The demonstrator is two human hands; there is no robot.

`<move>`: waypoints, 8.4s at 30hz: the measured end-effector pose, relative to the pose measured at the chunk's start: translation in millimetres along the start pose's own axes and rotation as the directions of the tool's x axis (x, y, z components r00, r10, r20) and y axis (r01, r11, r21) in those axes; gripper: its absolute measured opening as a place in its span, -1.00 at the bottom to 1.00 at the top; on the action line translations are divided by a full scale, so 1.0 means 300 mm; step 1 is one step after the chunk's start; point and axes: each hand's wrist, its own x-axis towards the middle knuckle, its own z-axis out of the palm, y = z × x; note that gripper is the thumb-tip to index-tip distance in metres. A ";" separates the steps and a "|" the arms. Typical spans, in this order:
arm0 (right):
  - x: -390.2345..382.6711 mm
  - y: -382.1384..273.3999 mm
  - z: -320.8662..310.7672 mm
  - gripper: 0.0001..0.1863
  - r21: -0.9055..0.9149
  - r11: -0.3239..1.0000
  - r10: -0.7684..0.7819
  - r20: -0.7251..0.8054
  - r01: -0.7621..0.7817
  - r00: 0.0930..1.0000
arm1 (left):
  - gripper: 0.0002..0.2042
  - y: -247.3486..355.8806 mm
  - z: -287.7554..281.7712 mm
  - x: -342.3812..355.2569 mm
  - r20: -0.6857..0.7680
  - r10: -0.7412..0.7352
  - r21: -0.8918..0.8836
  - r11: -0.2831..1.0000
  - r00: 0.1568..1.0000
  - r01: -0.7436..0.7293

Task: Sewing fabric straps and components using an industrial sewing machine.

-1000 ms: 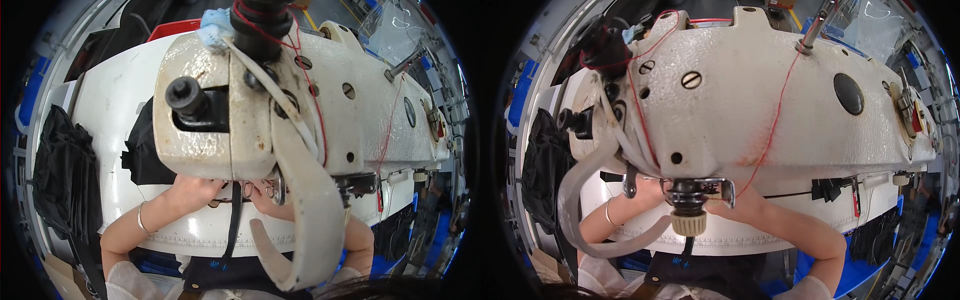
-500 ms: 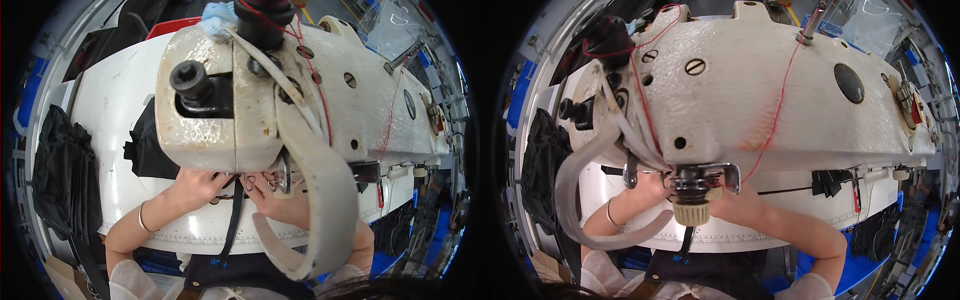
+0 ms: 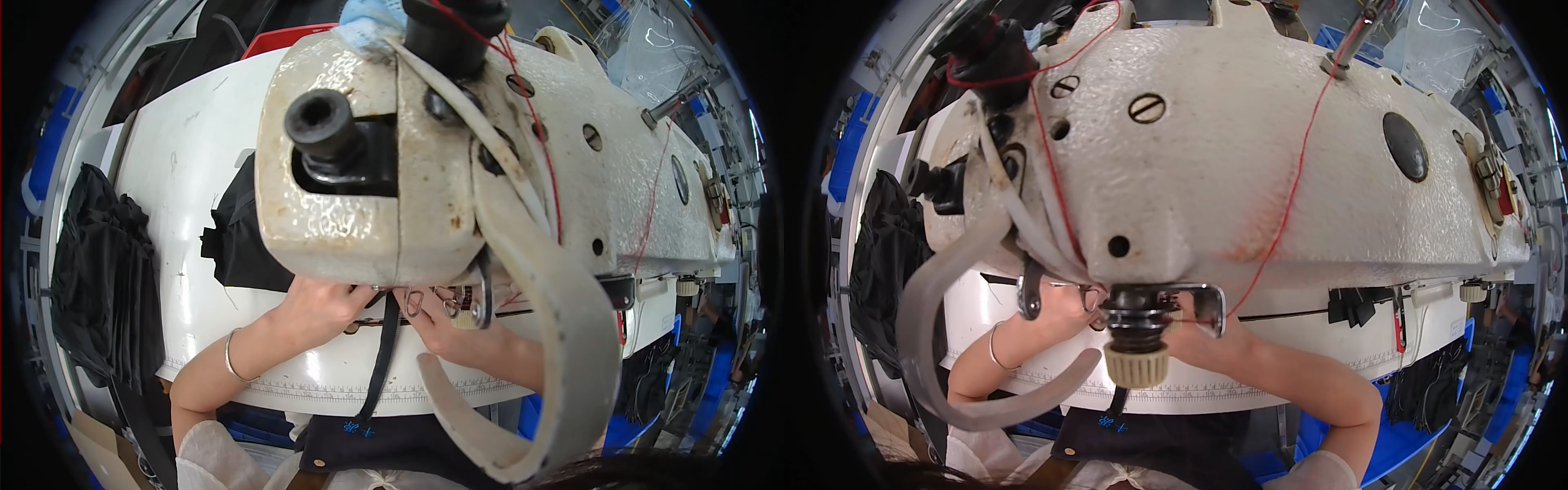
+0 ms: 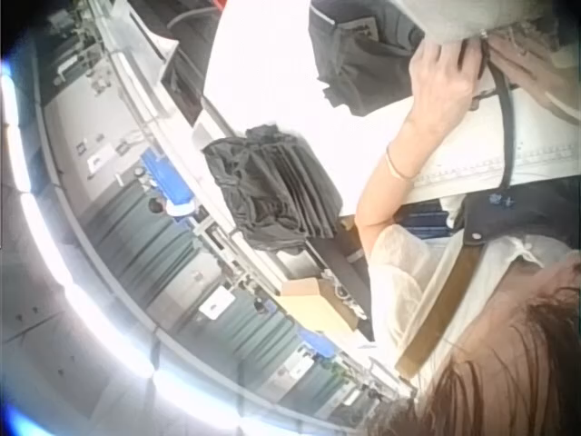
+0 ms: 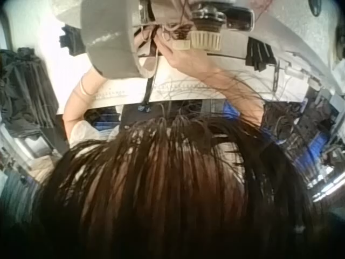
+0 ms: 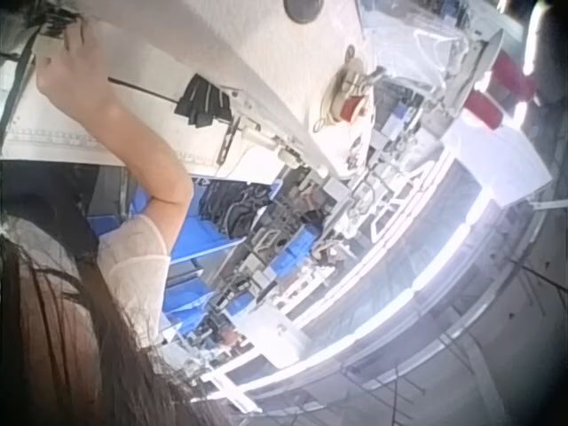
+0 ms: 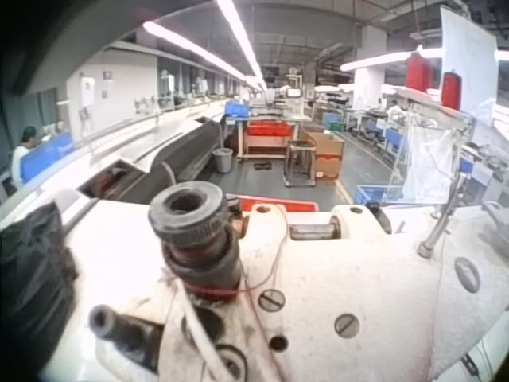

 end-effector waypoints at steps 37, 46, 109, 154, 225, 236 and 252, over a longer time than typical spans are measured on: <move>-0.025 -0.053 0.047 -0.80 0.415 0.888 0.133 0.182 -0.198 0.974 | -0.80 -0.044 0.061 0.004 -0.138 -0.033 -0.039 0.999 0.990 0.027; -0.055 -0.049 0.101 -0.86 0.549 0.759 0.433 -0.024 -0.350 0.901 | -0.77 -0.005 0.014 0.030 -0.110 0.011 0.032 0.999 0.994 -0.007; -0.049 -0.115 -0.142 -0.69 0.665 0.747 0.186 -0.217 0.006 0.958 | -0.85 0.245 -0.225 -0.036 0.254 0.340 0.102 0.921 0.905 -0.375; -0.095 -0.213 -0.176 -0.82 0.732 0.647 0.366 -0.055 -0.211 0.929 | -0.72 0.300 -0.022 -0.170 -0.087 0.135 0.022 0.991 0.987 -0.133; -0.052 -0.127 0.131 -0.86 0.788 0.359 0.401 0.354 -0.500 0.845 | -0.65 0.005 0.011 -0.022 0.014 -0.035 -0.234 0.971 0.999 0.037; -0.072 -0.145 0.125 -0.80 0.775 0.177 0.318 0.538 -0.607 0.780 | -0.62 -0.019 0.058 -0.068 0.162 -0.124 -0.427 0.886 0.979 0.183; -0.058 -0.108 0.077 -0.79 0.841 0.083 0.522 0.421 -0.535 0.742 | -0.71 0.011 -0.021 0.006 -0.032 0.009 -0.243 0.970 0.999 -0.016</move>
